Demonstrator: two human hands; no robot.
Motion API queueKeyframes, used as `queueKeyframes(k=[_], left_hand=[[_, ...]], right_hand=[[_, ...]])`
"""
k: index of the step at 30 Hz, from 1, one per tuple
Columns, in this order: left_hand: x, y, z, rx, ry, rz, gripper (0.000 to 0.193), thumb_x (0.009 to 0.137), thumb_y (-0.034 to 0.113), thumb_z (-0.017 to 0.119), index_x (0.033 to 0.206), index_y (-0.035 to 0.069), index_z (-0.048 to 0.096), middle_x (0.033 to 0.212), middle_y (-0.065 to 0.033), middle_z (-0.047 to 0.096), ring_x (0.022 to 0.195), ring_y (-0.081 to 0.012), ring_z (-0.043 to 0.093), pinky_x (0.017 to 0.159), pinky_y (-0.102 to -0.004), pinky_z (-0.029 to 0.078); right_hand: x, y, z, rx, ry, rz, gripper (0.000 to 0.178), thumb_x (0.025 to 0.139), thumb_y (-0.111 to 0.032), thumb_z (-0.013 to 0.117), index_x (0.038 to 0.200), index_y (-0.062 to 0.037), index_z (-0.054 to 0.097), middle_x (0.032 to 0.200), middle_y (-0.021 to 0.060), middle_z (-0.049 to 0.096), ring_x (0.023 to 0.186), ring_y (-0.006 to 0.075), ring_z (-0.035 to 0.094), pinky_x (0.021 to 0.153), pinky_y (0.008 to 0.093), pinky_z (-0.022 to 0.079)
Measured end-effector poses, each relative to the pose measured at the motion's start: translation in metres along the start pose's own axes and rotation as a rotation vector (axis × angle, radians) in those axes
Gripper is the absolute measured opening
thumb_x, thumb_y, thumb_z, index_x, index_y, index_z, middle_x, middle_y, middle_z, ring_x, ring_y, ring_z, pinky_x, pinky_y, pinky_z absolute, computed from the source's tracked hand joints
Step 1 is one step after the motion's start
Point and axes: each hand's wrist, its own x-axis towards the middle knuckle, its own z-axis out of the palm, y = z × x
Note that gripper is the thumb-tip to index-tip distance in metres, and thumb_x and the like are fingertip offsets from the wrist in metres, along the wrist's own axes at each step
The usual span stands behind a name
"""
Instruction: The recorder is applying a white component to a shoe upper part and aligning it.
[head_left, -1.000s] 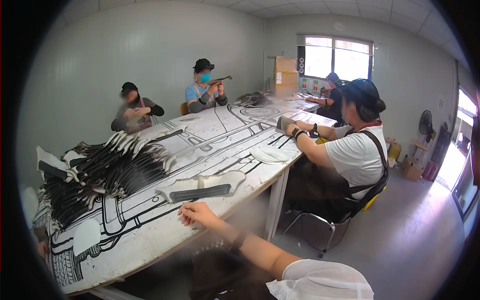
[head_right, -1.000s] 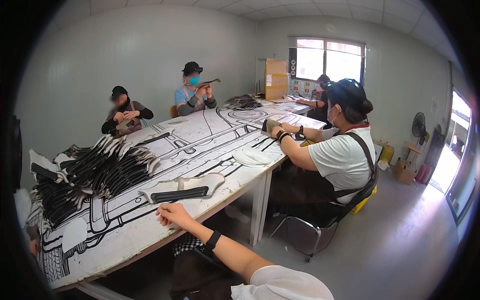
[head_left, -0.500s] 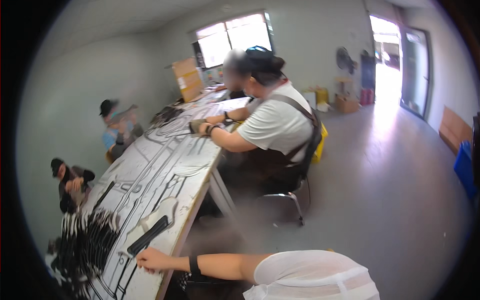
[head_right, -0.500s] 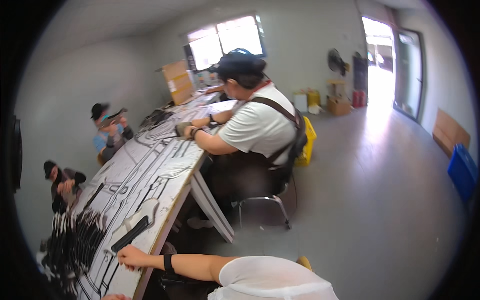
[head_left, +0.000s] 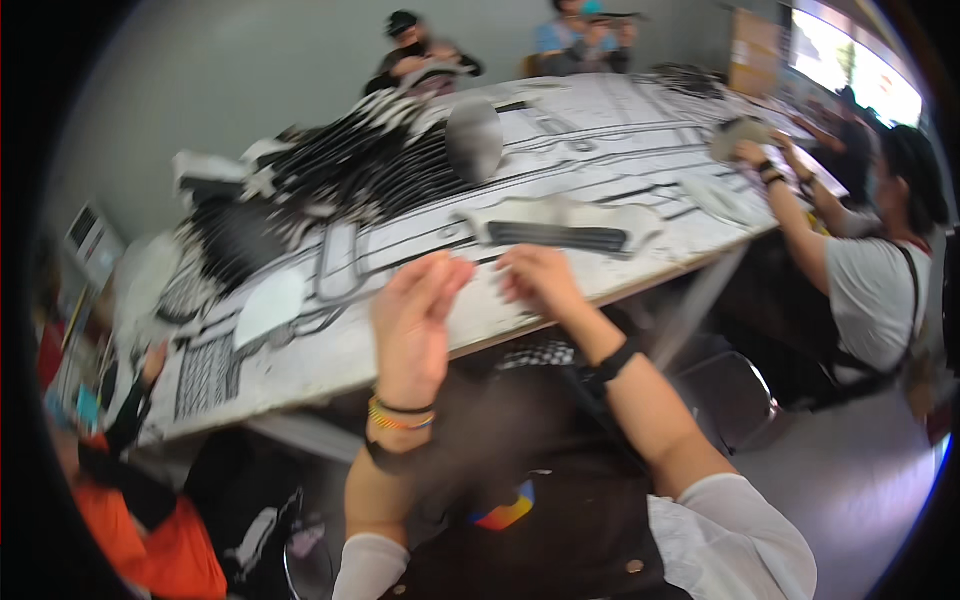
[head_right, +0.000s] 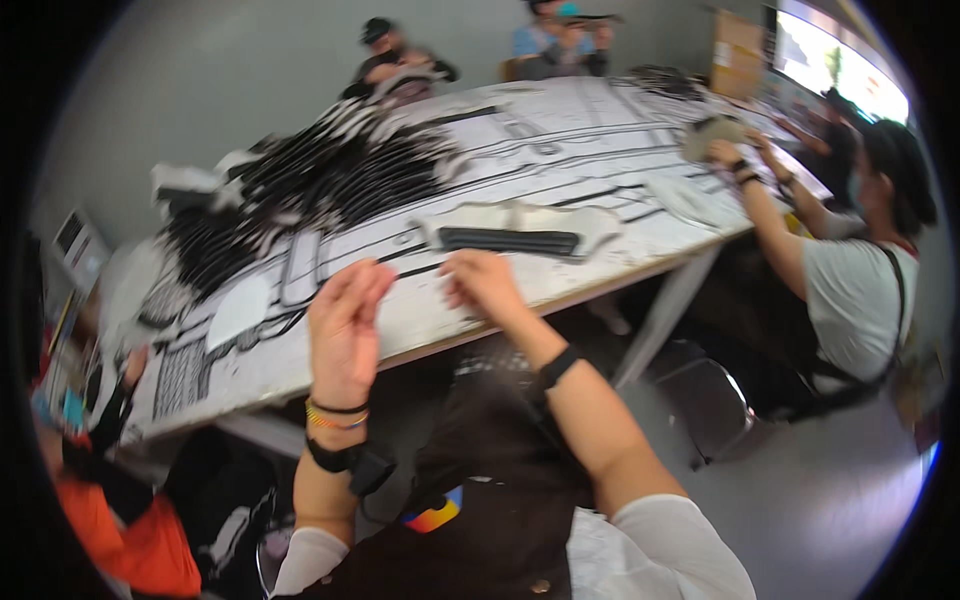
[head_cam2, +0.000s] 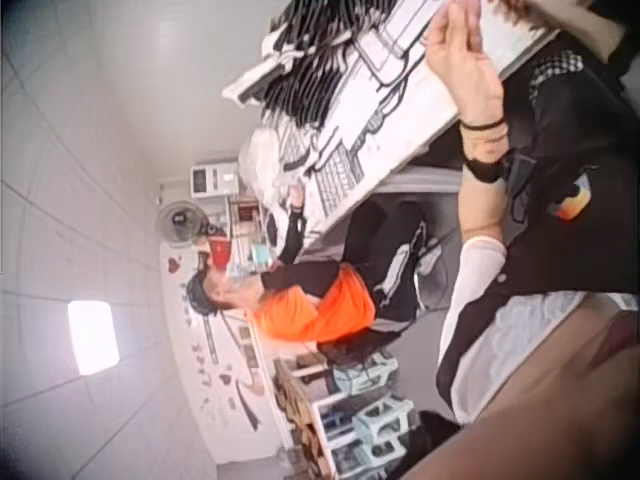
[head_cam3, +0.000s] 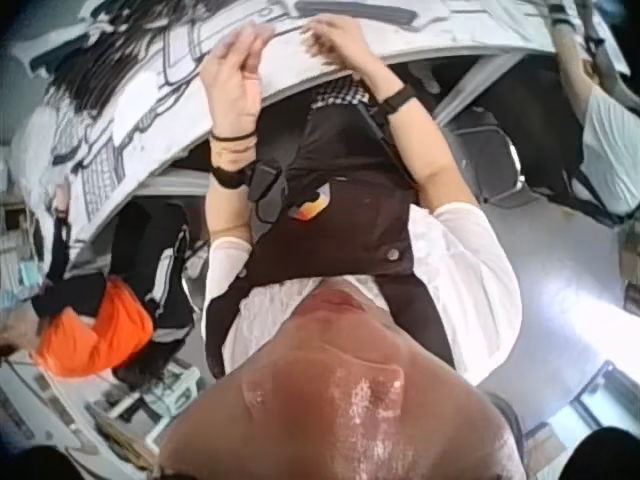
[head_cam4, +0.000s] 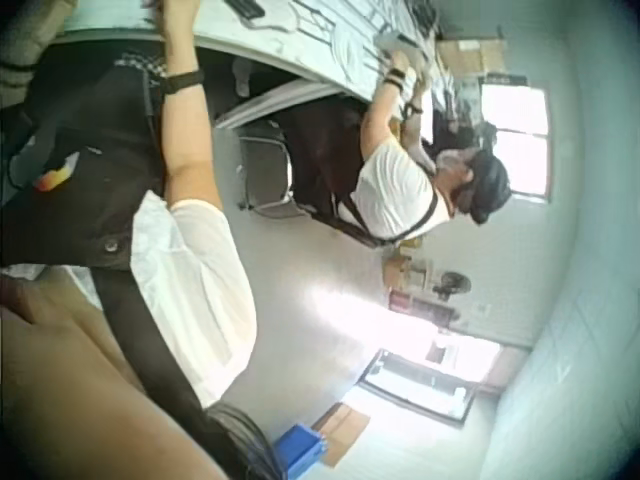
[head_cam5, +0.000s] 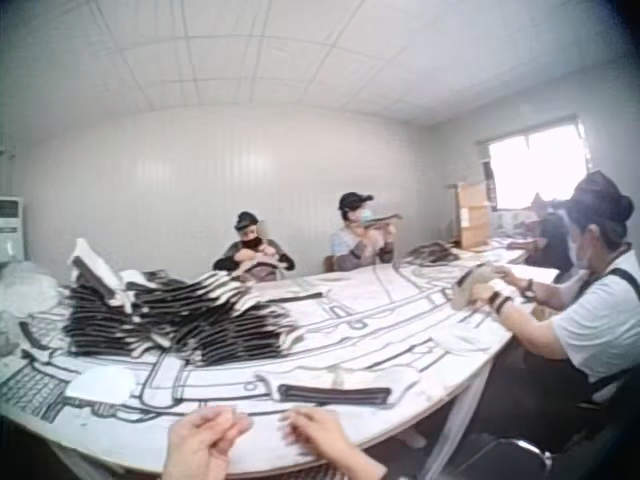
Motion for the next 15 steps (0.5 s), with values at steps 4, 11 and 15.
queueKeyframes(k=[4, 11, 15], left_hand=[[-0.011, 0.016, -0.019, -0.006, 0.08, -0.035, 0.021, 0.092, -0.002, 0.063, 0.111, -0.009, 0.064, 0.103, -0.0175, 0.07, 0.099, -0.0263, 0.071, 0.079, -0.0204, 0.061], [-0.014, 0.021, -0.023, 0.016, 0.055, -0.008, 0.023, 0.091, -0.002, 0.062, 0.113, -0.01, 0.063, 0.107, -0.022, 0.068, 0.104, -0.0302, 0.069, 0.087, -0.0248, 0.059], [-0.015, 0.026, -0.025, -0.002, 0.051, -0.009, 0.023, 0.091, -0.003, 0.061, 0.113, -0.011, 0.063, 0.109, -0.0219, 0.068, 0.104, -0.0307, 0.069, 0.089, -0.0261, 0.058]], right_hand=[[-0.005, -0.006, 0.016, -0.098, -0.099, 0.01, 0.024, 0.097, -0.018, 0.054, 0.092, -0.0004, 0.07, 0.072, 0.0069, 0.067, 0.056, 0.011, 0.063, 0.051, 0.02, 0.043], [-0.004, -0.007, 0.014, -0.125, -0.081, 0.01, 0.025, 0.096, -0.02, 0.054, 0.094, -0.0008, 0.07, 0.074, 0.0063, 0.067, 0.059, 0.0108, 0.064, 0.053, 0.0202, 0.042], [-0.002, -0.009, 0.013, -0.168, -0.059, 0.026, 0.027, 0.096, -0.023, 0.054, 0.094, -0.0009, 0.07, 0.074, 0.006, 0.067, 0.06, 0.0111, 0.064, 0.054, 0.0208, 0.042]])
